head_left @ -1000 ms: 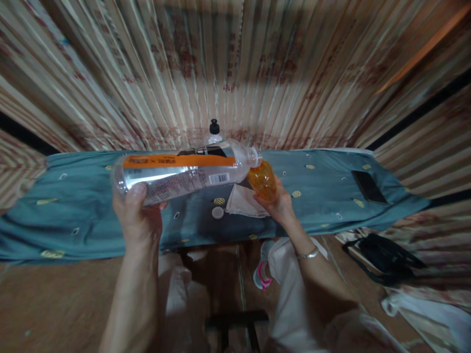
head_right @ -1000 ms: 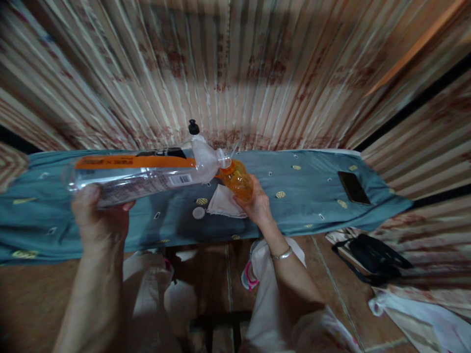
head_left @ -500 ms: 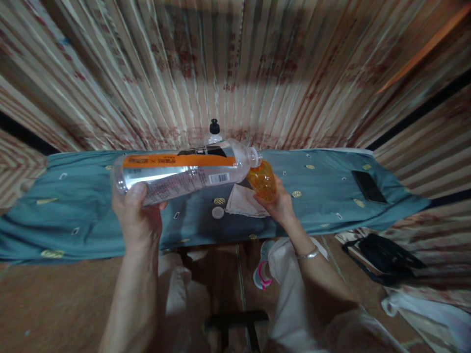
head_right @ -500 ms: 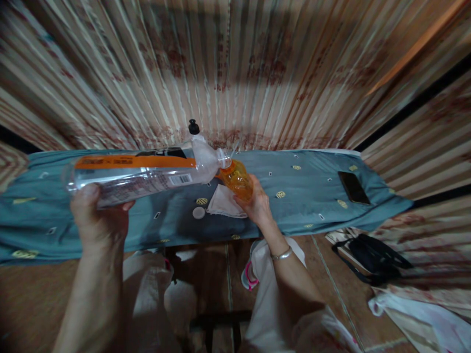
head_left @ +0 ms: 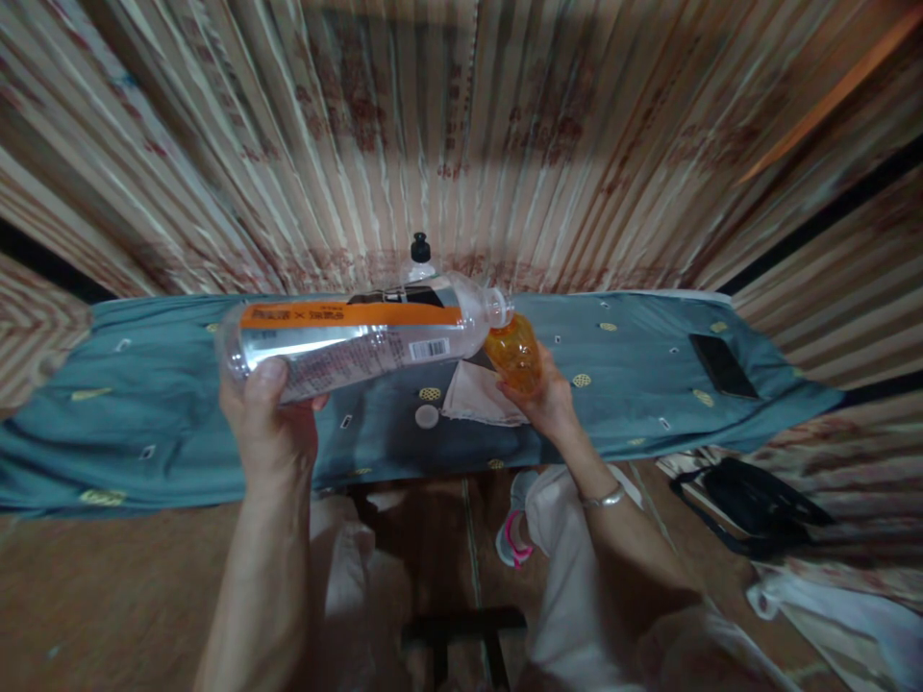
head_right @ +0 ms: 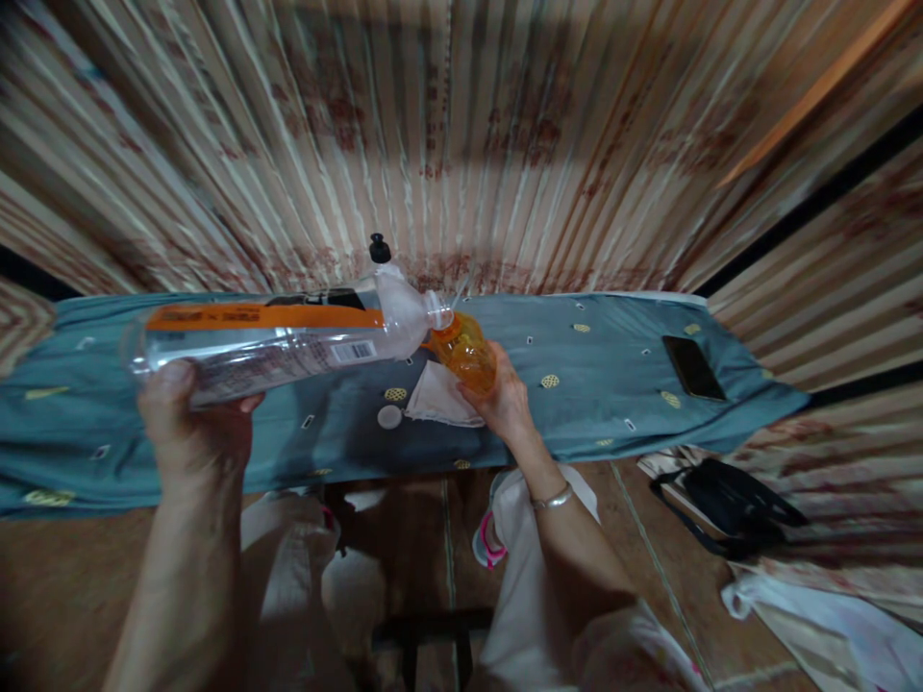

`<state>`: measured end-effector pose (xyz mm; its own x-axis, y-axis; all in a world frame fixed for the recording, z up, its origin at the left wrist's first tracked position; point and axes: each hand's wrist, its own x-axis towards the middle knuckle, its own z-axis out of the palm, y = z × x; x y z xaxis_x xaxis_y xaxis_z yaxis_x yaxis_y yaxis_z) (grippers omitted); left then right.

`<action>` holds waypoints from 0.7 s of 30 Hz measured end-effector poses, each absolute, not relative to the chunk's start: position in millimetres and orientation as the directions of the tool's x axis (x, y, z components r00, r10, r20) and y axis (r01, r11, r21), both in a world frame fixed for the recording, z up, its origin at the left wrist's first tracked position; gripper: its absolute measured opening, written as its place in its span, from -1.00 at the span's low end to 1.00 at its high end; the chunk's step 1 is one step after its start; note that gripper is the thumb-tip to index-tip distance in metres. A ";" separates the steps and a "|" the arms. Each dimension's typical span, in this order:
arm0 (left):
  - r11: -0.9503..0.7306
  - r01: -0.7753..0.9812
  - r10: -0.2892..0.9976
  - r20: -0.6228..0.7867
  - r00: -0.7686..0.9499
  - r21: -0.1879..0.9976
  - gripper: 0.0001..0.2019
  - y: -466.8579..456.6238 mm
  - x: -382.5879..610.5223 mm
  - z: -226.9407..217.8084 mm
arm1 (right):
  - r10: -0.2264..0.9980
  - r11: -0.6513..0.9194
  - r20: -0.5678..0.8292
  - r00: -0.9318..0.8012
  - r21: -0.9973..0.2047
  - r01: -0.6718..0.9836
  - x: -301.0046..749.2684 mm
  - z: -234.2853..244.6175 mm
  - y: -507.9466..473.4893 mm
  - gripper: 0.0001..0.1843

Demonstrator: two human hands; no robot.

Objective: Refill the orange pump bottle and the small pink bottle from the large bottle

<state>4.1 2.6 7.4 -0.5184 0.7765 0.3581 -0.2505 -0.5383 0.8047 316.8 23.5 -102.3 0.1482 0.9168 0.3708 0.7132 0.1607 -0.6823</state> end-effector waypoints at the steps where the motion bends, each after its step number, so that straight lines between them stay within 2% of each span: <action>1: -0.536 -0.249 0.777 0.356 -0.519 0.807 -0.43 2.6 4.2 7.6 | 0.918 0.162 0.368 0.145 -0.683 0.712 317.1 -102.2 23.4 -0.06; 13: -0.539 -0.236 0.775 0.366 -0.514 0.809 -0.45 1.1 6.9 10.6 | 0.917 0.184 0.379 0.127 -0.682 0.708 318.4 -104.7 23.8 -0.05; 21: -0.553 -0.257 0.776 0.378 -0.504 0.792 -0.38 1.8 4.5 7.7 | 0.908 0.189 0.401 0.120 -0.649 0.737 319.1 -105.8 23.8 -0.08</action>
<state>4.5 1.8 7.7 -0.5044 0.7763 0.3782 -0.2573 -0.5532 0.7923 319.1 23.8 -105.8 0.1200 0.9080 0.4013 0.7372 0.1892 -0.6486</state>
